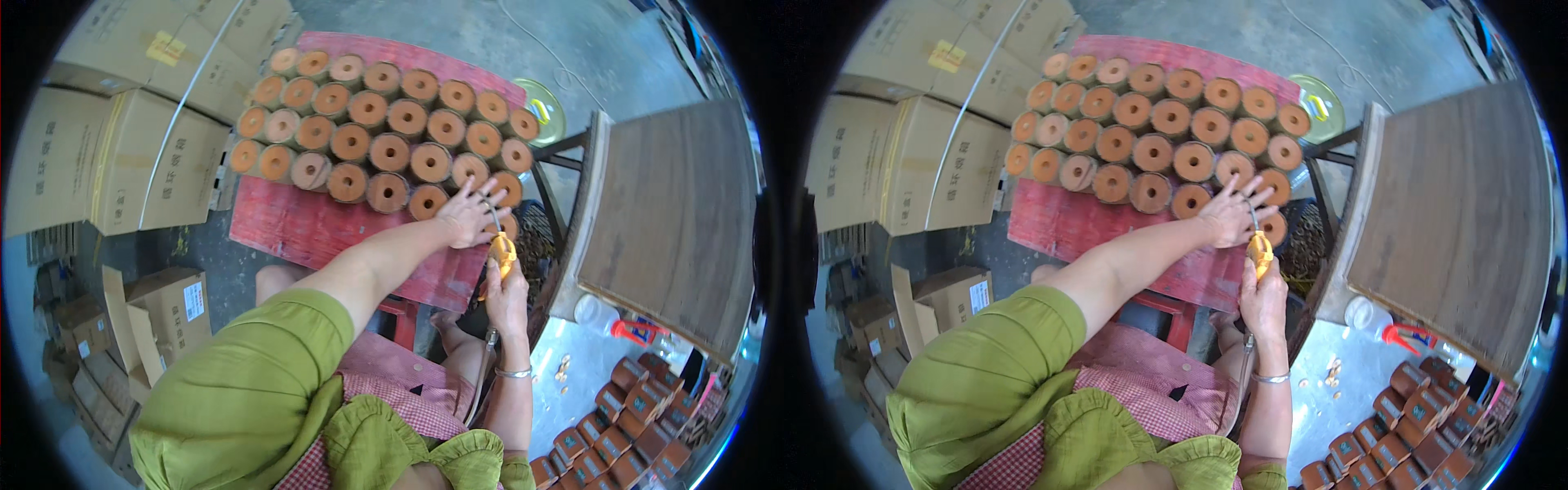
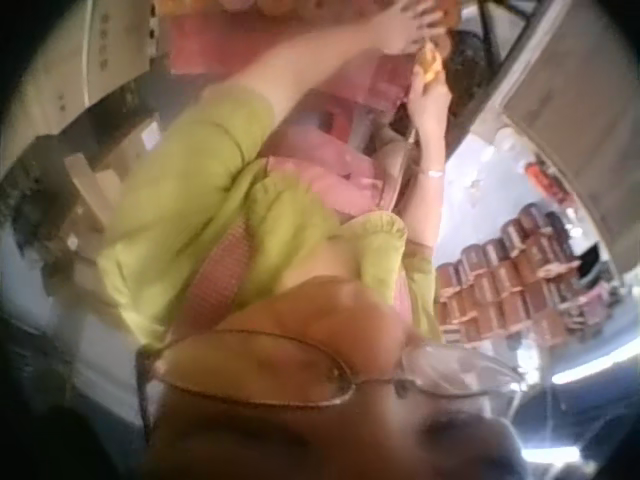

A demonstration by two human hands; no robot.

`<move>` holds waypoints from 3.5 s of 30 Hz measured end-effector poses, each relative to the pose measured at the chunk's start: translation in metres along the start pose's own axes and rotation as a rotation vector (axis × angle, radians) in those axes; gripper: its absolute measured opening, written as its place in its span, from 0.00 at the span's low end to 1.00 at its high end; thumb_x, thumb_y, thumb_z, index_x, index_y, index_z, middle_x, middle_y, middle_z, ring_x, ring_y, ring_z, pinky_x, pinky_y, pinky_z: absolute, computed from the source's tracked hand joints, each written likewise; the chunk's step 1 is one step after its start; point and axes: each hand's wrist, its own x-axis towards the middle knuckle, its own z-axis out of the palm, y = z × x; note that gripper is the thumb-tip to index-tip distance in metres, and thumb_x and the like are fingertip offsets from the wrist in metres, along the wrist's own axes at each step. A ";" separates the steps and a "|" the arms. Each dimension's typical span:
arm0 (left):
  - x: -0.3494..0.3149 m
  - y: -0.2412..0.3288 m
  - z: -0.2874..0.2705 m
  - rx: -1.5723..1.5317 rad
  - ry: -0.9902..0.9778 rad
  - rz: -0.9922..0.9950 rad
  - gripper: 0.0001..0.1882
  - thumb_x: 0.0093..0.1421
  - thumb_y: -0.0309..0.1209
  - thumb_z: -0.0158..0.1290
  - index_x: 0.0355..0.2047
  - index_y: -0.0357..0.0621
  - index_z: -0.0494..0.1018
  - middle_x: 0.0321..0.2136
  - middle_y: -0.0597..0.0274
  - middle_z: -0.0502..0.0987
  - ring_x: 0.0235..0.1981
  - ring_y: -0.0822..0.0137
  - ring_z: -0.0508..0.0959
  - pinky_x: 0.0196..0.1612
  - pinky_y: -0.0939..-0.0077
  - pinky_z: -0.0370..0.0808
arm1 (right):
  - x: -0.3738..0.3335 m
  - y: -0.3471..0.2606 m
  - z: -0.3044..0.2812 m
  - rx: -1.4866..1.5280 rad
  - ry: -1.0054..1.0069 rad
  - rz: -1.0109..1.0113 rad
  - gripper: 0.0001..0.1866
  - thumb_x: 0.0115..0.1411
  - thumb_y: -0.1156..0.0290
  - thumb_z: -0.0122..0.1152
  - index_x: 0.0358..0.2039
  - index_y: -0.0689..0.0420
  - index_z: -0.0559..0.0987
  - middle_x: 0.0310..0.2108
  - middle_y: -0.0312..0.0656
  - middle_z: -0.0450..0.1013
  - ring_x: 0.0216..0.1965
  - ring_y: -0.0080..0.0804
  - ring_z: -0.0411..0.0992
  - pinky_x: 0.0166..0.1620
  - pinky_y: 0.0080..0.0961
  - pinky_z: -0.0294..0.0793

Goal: Assembling and finishing wooden cylinders by applying cardboard covers and using a heat tool.

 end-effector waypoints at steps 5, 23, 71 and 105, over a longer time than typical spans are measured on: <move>-0.031 -0.034 -0.006 -0.124 0.202 0.004 0.37 0.65 0.50 0.50 0.70 0.47 0.62 0.74 0.50 0.54 0.77 0.45 0.47 0.73 0.36 0.45 | 0.011 -0.042 0.023 0.188 -0.086 -0.116 0.17 0.75 0.65 0.50 0.53 0.68 0.73 0.30 0.46 0.79 0.24 0.31 0.79 0.24 0.28 0.82; -0.162 -0.243 -0.064 0.029 0.295 -0.547 0.37 0.67 0.53 0.50 0.73 0.60 0.59 0.76 0.48 0.49 0.76 0.42 0.46 0.72 0.30 0.45 | 0.117 -0.210 0.173 -0.099 -0.226 -0.471 0.18 0.70 0.64 0.57 0.44 0.71 0.70 0.27 0.69 0.76 0.34 0.68 0.78 0.35 0.56 0.77; -0.273 -0.351 -0.066 0.206 0.354 -0.589 0.34 0.68 0.60 0.46 0.73 0.71 0.59 0.76 0.61 0.49 0.77 0.48 0.45 0.74 0.34 0.45 | 0.147 -0.250 0.199 -0.455 -0.315 -0.637 0.19 0.68 0.62 0.59 0.42 0.70 0.75 0.32 0.67 0.78 0.37 0.67 0.78 0.38 0.54 0.79; -0.290 -0.317 -0.054 0.130 0.305 -0.716 0.27 0.75 0.53 0.35 0.72 0.71 0.60 0.77 0.66 0.47 0.78 0.51 0.43 0.76 0.39 0.42 | -0.002 -0.148 0.141 -0.415 -0.392 -0.436 0.20 0.67 0.62 0.61 0.45 0.69 0.74 0.31 0.69 0.77 0.37 0.69 0.78 0.35 0.56 0.78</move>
